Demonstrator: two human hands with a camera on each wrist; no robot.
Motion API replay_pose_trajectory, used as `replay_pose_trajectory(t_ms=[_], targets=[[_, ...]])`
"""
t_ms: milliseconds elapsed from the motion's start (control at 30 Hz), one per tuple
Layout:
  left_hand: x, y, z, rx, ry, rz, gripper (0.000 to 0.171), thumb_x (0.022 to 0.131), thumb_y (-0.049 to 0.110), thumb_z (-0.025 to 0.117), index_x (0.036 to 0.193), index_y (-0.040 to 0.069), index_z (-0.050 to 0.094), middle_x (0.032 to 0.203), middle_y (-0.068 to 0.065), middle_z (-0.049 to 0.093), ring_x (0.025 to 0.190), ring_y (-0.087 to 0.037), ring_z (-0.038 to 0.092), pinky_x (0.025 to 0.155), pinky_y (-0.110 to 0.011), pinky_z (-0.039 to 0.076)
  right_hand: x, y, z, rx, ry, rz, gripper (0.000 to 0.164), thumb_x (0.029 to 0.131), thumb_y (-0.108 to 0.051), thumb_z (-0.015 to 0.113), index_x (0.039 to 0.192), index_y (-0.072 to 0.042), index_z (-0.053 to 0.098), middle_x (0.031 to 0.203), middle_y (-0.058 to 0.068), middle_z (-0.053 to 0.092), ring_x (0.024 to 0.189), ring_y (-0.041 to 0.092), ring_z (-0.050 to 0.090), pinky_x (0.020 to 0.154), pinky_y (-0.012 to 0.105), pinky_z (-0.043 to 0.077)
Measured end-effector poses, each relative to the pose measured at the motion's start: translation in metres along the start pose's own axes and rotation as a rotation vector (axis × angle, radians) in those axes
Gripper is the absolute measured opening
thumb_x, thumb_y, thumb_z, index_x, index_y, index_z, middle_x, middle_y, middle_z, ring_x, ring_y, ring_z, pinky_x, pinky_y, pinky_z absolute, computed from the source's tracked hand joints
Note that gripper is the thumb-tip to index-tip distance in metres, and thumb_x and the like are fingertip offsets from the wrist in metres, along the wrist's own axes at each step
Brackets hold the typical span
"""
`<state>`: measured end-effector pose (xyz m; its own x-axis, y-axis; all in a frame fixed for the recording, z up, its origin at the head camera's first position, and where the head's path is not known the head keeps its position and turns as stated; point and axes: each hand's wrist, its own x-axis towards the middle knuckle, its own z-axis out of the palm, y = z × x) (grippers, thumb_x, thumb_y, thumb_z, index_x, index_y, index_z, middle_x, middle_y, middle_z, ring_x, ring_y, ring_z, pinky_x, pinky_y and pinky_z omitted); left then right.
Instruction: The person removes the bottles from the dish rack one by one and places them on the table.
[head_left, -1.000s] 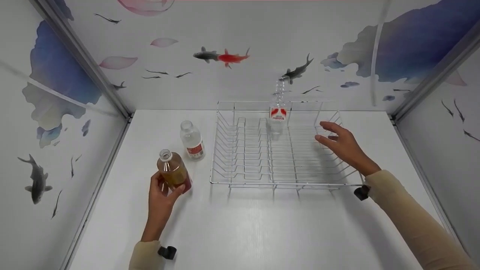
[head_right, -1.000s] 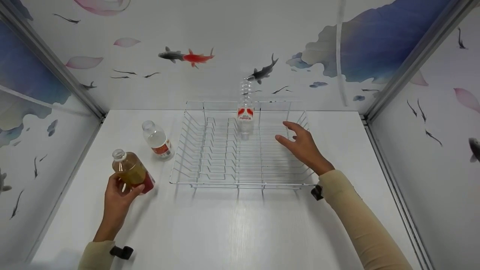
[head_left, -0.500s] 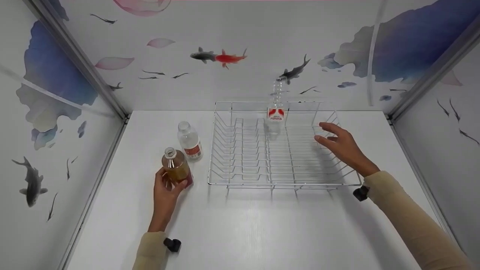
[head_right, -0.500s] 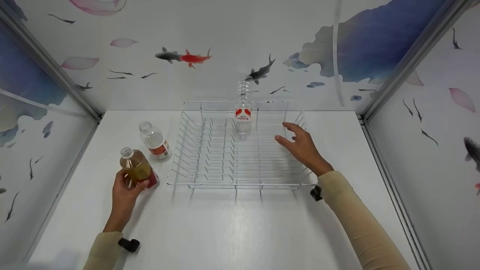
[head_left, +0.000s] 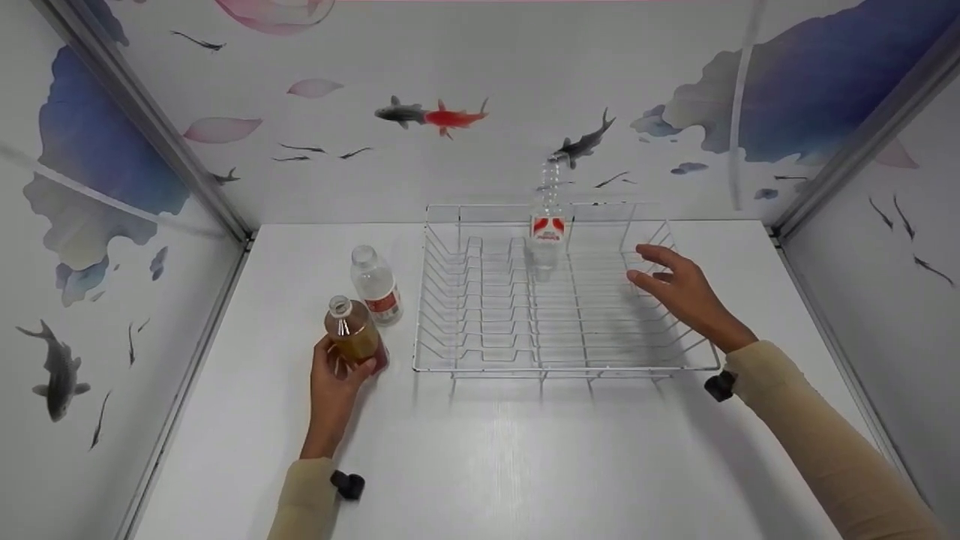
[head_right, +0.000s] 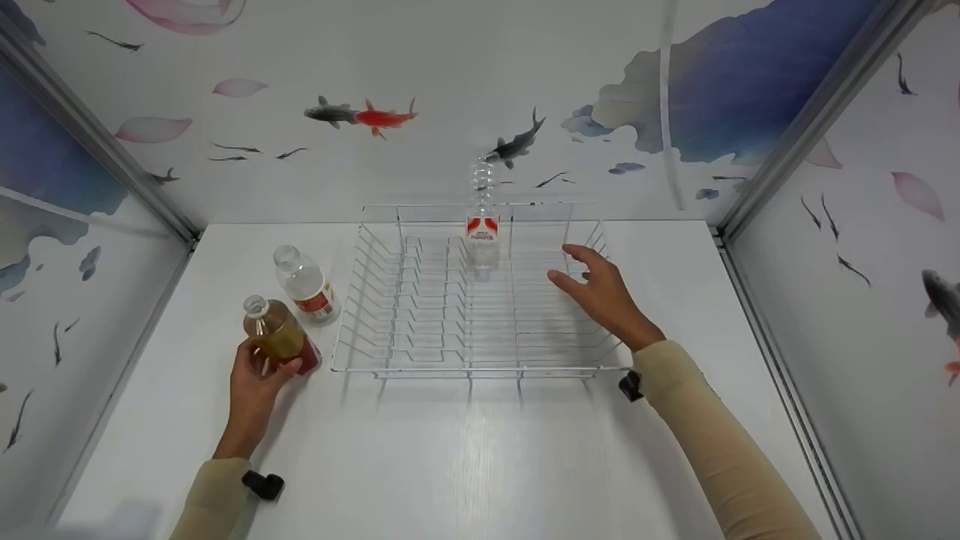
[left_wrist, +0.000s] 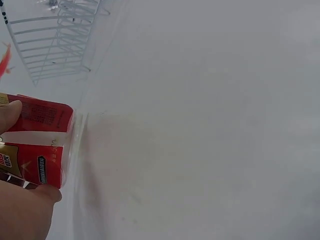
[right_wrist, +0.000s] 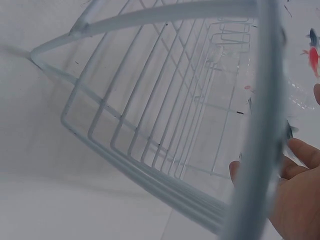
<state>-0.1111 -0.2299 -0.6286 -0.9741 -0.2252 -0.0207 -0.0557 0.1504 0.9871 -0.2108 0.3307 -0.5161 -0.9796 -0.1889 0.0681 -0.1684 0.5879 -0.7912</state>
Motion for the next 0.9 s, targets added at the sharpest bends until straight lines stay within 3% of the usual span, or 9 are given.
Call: replay_pose_trajectory(t_ms=[267,900], targets=[[0.0042,0.0005,0.0006,-0.021,-0.012,0.01,0.082,0.101,0.007,0.081,0.167,0.006,0.031,0.173,-0.016,0.035,0.166,-0.036,0.029,0.134,-0.049,0.028,-0.0002,0.0,-0.0008,0.025,-0.008,0.009,0.071,0.111,-0.043,0.068,0.165,-0.003,0.046,0.17,0.021,0.044,0.159,0.042,0.039,0.125,0.064,0.039],[0.0047,-0.0042,-0.0007,0.077,-0.042,-0.034,0.086,0.102,0.01,0.08,0.17,0.013,0.027,0.178,-0.014,0.029,0.168,-0.037,0.023,0.135,-0.053,0.024,0.0018,0.0016,-0.0016,0.017,0.014,-0.014,0.068,0.111,-0.041,0.068,0.164,-0.003,0.048,0.169,0.019,0.046,0.158,0.04,0.04,0.125,0.061,0.04]])
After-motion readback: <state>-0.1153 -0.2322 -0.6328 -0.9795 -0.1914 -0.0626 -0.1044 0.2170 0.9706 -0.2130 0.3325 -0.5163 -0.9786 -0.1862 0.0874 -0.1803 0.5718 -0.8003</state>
